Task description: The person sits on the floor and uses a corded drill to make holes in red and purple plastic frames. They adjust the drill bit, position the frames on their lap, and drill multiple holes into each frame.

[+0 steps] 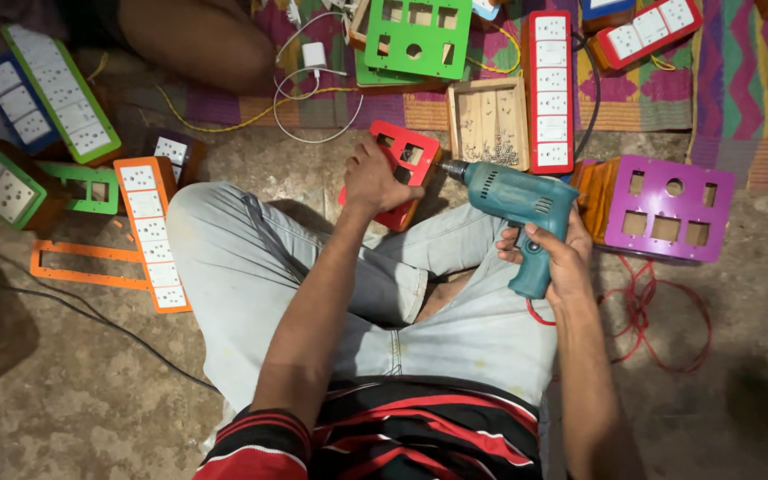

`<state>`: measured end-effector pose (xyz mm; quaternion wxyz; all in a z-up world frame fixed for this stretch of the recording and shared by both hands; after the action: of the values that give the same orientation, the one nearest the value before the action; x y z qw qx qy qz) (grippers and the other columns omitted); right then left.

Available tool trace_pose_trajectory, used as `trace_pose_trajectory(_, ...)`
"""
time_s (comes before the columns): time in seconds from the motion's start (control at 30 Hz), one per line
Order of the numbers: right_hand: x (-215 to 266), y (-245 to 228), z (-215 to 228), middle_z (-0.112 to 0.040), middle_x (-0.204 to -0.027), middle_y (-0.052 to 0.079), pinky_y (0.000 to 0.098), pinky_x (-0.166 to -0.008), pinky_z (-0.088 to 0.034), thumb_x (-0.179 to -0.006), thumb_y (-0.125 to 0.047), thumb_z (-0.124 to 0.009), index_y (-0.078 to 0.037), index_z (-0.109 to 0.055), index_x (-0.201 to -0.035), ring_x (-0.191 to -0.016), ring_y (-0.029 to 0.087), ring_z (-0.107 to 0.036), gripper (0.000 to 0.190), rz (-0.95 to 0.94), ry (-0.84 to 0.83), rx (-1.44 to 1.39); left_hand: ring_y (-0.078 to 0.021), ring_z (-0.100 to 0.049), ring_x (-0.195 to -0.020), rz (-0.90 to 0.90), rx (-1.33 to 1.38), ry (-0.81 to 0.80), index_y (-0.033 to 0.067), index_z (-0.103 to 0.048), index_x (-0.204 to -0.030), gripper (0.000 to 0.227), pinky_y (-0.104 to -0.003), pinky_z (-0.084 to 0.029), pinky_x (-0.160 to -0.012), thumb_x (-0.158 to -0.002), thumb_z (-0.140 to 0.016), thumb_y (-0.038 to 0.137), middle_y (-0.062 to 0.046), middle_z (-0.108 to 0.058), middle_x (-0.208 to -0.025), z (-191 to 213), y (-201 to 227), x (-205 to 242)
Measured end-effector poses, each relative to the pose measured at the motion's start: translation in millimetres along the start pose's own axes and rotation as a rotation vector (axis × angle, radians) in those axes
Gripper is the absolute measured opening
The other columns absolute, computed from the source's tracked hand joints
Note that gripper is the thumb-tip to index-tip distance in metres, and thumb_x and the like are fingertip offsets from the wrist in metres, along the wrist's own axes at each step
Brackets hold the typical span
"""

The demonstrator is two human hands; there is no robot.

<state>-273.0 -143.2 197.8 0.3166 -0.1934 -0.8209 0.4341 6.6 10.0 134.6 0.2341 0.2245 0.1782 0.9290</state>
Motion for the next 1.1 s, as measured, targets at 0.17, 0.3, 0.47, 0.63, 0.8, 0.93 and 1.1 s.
trace_pose_trajectory(0.17,-8,3,-17,-0.07,-0.099,0.02,0.0457,-0.065,-0.066,-0.093,0.003,-0.064,-0.005,-0.046,-0.136,-0.081,0.031,-0.074,0.047,0.003,-0.028,0.111,-0.0548,-0.045,-0.132,-0.066,0.0,-0.031,-0.0126,-0.013,-0.151,0.148,-0.052,-0.044,-0.109,-0.049,-0.095,0.056,-0.036,-0.039,-0.148,-3,-3,-1)
trace_pose_trajectory(0.3,-12,9,-25,-0.07,-0.098,0.019,0.0434,-0.064,-0.066,-0.092,0.002,-0.064,-0.004,-0.049,-0.136,-0.078,0.029,-0.073,0.046,-0.034,-0.006,0.237,-0.0522,-0.047,-0.131,-0.1,-0.073,-0.016,-0.0124,-0.015,-0.15,0.146,-0.051,-0.041,-0.112,-0.048,-0.096,0.056,-0.035,-0.042,-0.145,-3,2,2)
trace_pose_trajectory(0.47,-11,4,-22,-0.07,-0.098,0.02,0.045,-0.063,-0.066,-0.092,0.004,-0.064,0.0,-0.052,-0.132,-0.08,0.029,-0.074,0.042,-0.034,0.007,0.139,-0.052,-0.045,-0.133,-0.04,-0.087,-0.071,-0.0081,-0.018,-0.149,0.141,-0.054,-0.039,-0.112,-0.049,-0.095,0.055,-0.033,-0.039,-0.147,-13,2,3)
trace_pose_trajectory(0.63,10,-5,-20,-0.07,-0.097,0.02,0.0469,-0.064,-0.067,-0.09,0.007,-0.062,-0.001,-0.052,-0.135,-0.078,0.031,-0.073,0.047,0.001,0.105,0.024,-0.0546,-0.035,-0.139,-0.078,-0.097,0.002,-0.0027,-0.021,-0.147,0.134,-0.061,-0.033,-0.115,-0.05,-0.096,0.053,-0.031,-0.034,-0.145,-15,11,6)
trace_pose_trajectory(0.8,44,-7,4,-0.07,-0.101,0.025,0.0477,-0.067,-0.065,-0.094,0.001,-0.063,0.002,-0.051,-0.138,-0.081,0.035,-0.073,0.045,0.159,0.192,-0.117,-0.0571,-0.026,-0.143,-0.013,-0.157,-0.062,-0.0017,-0.018,-0.152,0.137,-0.067,-0.025,-0.116,-0.052,-0.095,0.052,-0.033,-0.026,-0.152,-24,11,8)
trace_pose_trajectory(0.93,40,-2,24,-0.07,-0.102,0.027,0.047,-0.071,-0.066,-0.097,-0.005,-0.063,0.002,-0.048,-0.139,-0.084,0.038,-0.074,0.045,0.191,0.22,-0.186,-0.0598,-0.008,-0.145,-0.002,-0.19,-0.068,-0.0016,-0.016,-0.154,0.138,-0.069,-0.013,-0.116,-0.054,-0.095,0.051,-0.033,-0.009,-0.158,-31,18,7)
trace_pose_trajectory(1.1,27,-1,25,-0.07,-0.103,0.027,0.047,-0.072,-0.065,-0.097,-0.005,-0.063,-0.001,-0.046,-0.141,-0.086,0.038,-0.074,0.047,0.157,0.176,-0.184,-0.05,-0.008,-0.153,-0.257,-0.206,0.043,0.0037,-0.05,-0.136,0.083,-0.072,-0.007,-0.12,-0.069,-0.083,0.04,-0.028,-0.014,-0.163,-52,35,9)
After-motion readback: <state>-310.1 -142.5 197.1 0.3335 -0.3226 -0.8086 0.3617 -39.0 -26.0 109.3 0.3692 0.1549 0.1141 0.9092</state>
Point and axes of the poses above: each hand's wrist, its own x-axis away from the middle knuckle, its own z-axis out of the back of the hand, y = z × x, the point moved 6 cm from there along -x, towards the middle knuckle
